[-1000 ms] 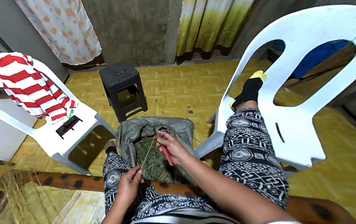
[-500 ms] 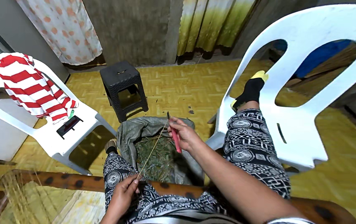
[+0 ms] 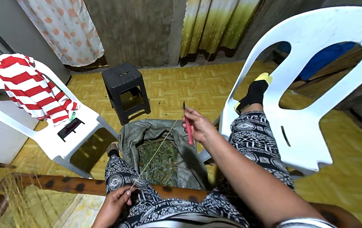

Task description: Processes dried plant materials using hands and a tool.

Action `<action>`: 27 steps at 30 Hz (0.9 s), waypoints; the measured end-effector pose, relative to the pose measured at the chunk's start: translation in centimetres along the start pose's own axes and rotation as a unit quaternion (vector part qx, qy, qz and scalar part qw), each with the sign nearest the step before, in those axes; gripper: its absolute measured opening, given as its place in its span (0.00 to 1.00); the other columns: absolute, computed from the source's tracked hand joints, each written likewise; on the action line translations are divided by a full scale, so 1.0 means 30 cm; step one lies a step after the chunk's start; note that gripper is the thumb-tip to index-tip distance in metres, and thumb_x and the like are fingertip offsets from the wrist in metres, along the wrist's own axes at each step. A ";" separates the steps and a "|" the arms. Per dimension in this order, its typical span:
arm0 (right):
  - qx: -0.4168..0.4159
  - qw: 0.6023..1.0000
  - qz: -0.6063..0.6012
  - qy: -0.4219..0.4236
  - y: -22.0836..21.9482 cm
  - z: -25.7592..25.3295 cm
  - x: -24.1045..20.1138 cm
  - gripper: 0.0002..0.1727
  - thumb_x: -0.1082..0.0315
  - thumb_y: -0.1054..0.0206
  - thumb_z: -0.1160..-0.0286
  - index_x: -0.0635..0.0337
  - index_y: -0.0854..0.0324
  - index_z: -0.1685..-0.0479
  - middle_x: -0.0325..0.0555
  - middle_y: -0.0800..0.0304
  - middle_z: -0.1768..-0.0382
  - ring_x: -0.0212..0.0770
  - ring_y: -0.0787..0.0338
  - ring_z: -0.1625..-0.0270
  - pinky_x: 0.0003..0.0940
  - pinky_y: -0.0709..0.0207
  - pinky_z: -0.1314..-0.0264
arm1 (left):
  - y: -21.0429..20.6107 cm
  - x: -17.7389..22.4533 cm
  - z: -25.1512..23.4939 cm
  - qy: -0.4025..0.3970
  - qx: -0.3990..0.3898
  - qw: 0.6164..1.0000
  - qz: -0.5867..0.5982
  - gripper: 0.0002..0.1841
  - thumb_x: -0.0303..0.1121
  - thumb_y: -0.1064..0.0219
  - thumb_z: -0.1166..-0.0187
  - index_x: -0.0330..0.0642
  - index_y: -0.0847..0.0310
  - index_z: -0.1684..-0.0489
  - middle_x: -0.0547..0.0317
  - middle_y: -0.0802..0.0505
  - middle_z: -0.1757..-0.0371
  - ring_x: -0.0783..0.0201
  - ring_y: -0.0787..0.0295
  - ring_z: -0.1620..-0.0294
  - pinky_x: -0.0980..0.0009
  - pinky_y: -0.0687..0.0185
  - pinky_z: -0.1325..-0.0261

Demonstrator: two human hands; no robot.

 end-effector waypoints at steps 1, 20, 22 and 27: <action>0.002 1.000 -0.001 0.004 0.004 -0.003 -0.009 0.16 0.67 0.41 0.11 0.47 0.24 0.28 0.38 0.19 0.63 0.31 0.22 0.76 0.24 0.28 0.77 | 0.002 -0.001 0.003 0.000 -0.004 1.000 0.002 0.14 0.29 0.42 0.14 0.39 0.11 0.42 0.73 0.11 0.72 0.81 0.19 0.74 0.82 0.22 0.67; 0.022 0.998 0.008 0.051 0.018 -0.025 -0.096 0.15 0.65 0.40 0.11 0.48 0.25 0.31 0.36 0.20 0.64 0.28 0.22 0.76 0.21 0.27 0.77 | 0.024 -0.047 0.037 0.032 -0.052 0.998 0.020 0.13 0.30 0.42 0.14 0.41 0.11 0.43 0.75 0.11 0.73 0.83 0.23 0.78 0.84 0.27 0.72; 0.021 0.998 -0.002 0.058 0.034 -0.044 -0.121 0.14 0.65 0.40 0.11 0.48 0.24 0.31 0.36 0.19 0.63 0.28 0.21 0.75 0.21 0.26 0.77 | 0.038 -0.067 0.051 0.041 -0.047 0.998 0.025 0.14 0.30 0.42 0.14 0.41 0.10 0.43 0.74 0.10 0.72 0.83 0.23 0.78 0.85 0.29 0.74; 0.026 0.997 0.015 0.071 0.059 -0.072 -0.167 0.15 0.63 0.40 0.11 0.44 0.24 0.29 0.34 0.20 0.65 0.28 0.23 0.76 0.22 0.28 0.76 | 0.073 -0.087 0.077 0.056 -0.040 0.996 0.054 0.14 0.30 0.42 0.15 0.42 0.10 0.43 0.74 0.10 0.74 0.83 0.24 0.80 0.85 0.29 0.75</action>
Point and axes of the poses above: each hand's wrist, its own z-axis away from the middle knuckle, its own y-axis out of the back of the hand, x = y × z, the point moved 9 cm from there along -z, towards the middle knuckle
